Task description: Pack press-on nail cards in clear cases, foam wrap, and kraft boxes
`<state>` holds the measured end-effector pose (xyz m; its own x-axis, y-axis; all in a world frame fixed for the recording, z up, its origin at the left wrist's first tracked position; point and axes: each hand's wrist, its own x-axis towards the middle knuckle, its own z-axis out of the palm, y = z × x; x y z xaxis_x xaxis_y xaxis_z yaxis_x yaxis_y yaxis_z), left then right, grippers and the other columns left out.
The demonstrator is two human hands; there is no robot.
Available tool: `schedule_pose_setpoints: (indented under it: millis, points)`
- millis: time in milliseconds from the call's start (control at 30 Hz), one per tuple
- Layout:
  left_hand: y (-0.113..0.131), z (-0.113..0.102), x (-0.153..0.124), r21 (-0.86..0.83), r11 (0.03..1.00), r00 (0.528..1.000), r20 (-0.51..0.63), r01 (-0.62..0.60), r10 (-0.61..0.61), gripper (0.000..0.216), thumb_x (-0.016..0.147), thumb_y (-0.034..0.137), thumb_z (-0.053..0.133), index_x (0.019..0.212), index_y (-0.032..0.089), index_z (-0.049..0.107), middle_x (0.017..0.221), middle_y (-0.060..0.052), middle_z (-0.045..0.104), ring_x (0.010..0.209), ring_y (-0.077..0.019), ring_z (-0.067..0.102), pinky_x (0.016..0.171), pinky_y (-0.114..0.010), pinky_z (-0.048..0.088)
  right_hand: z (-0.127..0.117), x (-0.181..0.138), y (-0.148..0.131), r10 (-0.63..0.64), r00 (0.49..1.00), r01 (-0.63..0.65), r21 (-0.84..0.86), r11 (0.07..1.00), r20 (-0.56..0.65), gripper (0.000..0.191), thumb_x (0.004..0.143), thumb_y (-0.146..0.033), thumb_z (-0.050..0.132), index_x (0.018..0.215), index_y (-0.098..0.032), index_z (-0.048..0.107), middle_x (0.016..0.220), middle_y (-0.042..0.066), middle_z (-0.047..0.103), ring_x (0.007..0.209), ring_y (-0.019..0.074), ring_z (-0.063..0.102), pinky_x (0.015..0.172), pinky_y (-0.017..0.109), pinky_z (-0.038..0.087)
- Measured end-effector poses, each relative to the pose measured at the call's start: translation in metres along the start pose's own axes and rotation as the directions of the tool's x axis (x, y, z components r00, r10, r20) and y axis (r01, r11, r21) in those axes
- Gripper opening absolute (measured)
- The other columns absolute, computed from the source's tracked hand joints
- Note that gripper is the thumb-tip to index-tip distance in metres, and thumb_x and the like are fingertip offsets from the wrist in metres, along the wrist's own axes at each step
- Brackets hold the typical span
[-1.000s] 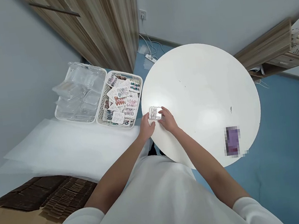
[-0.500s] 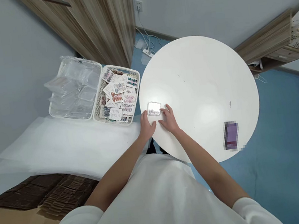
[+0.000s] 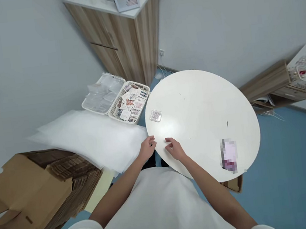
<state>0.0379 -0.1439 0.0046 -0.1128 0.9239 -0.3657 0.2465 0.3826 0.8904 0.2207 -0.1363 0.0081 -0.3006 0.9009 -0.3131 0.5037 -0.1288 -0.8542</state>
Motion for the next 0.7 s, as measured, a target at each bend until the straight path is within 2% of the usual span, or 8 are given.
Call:
schedule_pose_setpoints:
  millis: [100, 200, 333, 433, 533, 700]
  points:
    - [-0.002, 0.003, -0.029, -0.012, 1.0, 1.0, -0.011, 0.019, -0.019, 0.032, 0.07, 0.025, 0.057, 0.102, 0.018, 0.057, 0.094, -0.007, 0.063, 0.084, -0.0175, 0.06, 0.078, -0.033, 0.046, 0.001, -0.008, -0.005, -0.03, 0.998, 0.03, 0.002, 1.0, 0.054, 0.033, 0.074, -0.021, 0.047, 0.106, -0.022, 0.051, 0.102, 0.005, 0.059, 0.074, 0.0121, 0.057, 0.078, 0.034, 0.047]
    - [-0.007, -0.002, -0.056, 0.025, 0.999, 0.998, -0.062, 0.021, -0.019, 0.03, 0.072, 0.027, 0.056, 0.101, 0.018, 0.058, 0.095, -0.008, 0.063, 0.083, -0.0174, 0.06, 0.077, -0.033, 0.047, 0.012, -0.012, -0.011, -0.062, 0.987, 0.06, 0.013, 0.998, 0.146, 0.029, 0.073, -0.021, 0.048, 0.101, -0.021, 0.054, 0.098, 0.004, 0.06, 0.073, 0.0121, 0.057, 0.076, 0.032, 0.047]
    - [-0.022, -0.023, -0.082, 0.141, 0.987, 0.981, -0.184, 0.083, -0.057, 0.031, 0.074, 0.031, 0.054, 0.102, 0.019, 0.057, 0.101, -0.008, 0.062, 0.092, -0.0201, 0.058, 0.082, -0.035, 0.045, 0.032, -0.011, -0.02, -0.101, 0.945, 0.11, -0.014, 0.994, 0.312, 0.029, 0.074, -0.024, 0.049, 0.102, -0.021, 0.055, 0.099, 0.004, 0.061, 0.075, 0.0127, 0.057, 0.074, 0.031, 0.047]
    - [-0.036, -0.041, -0.093, 0.234, 0.955, 0.945, -0.31, 0.183, -0.105, 0.034, 0.073, 0.032, 0.054, 0.105, 0.018, 0.055, 0.11, -0.009, 0.057, 0.103, -0.0232, 0.053, 0.088, -0.036, 0.041, 0.047, -0.006, -0.027, -0.075, 0.907, 0.117, -0.076, 0.99, 0.415, 0.031, 0.073, -0.027, 0.052, 0.104, -0.022, 0.057, 0.101, 0.005, 0.061, 0.082, 0.0151, 0.058, 0.076, 0.031, 0.046]
    - [-0.046, -0.057, -0.1, 0.286, 0.918, 0.911, -0.383, 0.276, -0.155, 0.039, 0.073, 0.031, 0.053, 0.11, 0.017, 0.052, 0.121, -0.011, 0.05, 0.115, -0.025, 0.044, 0.095, -0.037, 0.035, 0.064, 0.003, -0.035, -0.006, 0.875, 0.078, -0.129, 0.989, 0.485, 0.036, 0.072, -0.029, 0.056, 0.106, -0.021, 0.057, 0.107, 0.007, 0.059, 0.089, 0.0179, 0.057, 0.08, 0.032, 0.045]
    - [-0.058, -0.084, -0.109, 0.268, 0.883, 0.882, -0.386, 0.386, -0.269, 0.049, 0.073, 0.035, 0.053, 0.118, 0.016, 0.047, 0.136, -0.012, 0.034, 0.126, -0.0251, 0.029, 0.102, -0.036, 0.026, 0.105, 0.019, -0.05, 0.119, 0.801, -0.096, -0.071, 0.993, 0.586, 0.052, 0.069, -0.034, 0.059, 0.117, -0.019, 0.05, 0.122, 0.011, 0.049, 0.107, 0.0218, 0.05, 0.084, 0.031, 0.044]
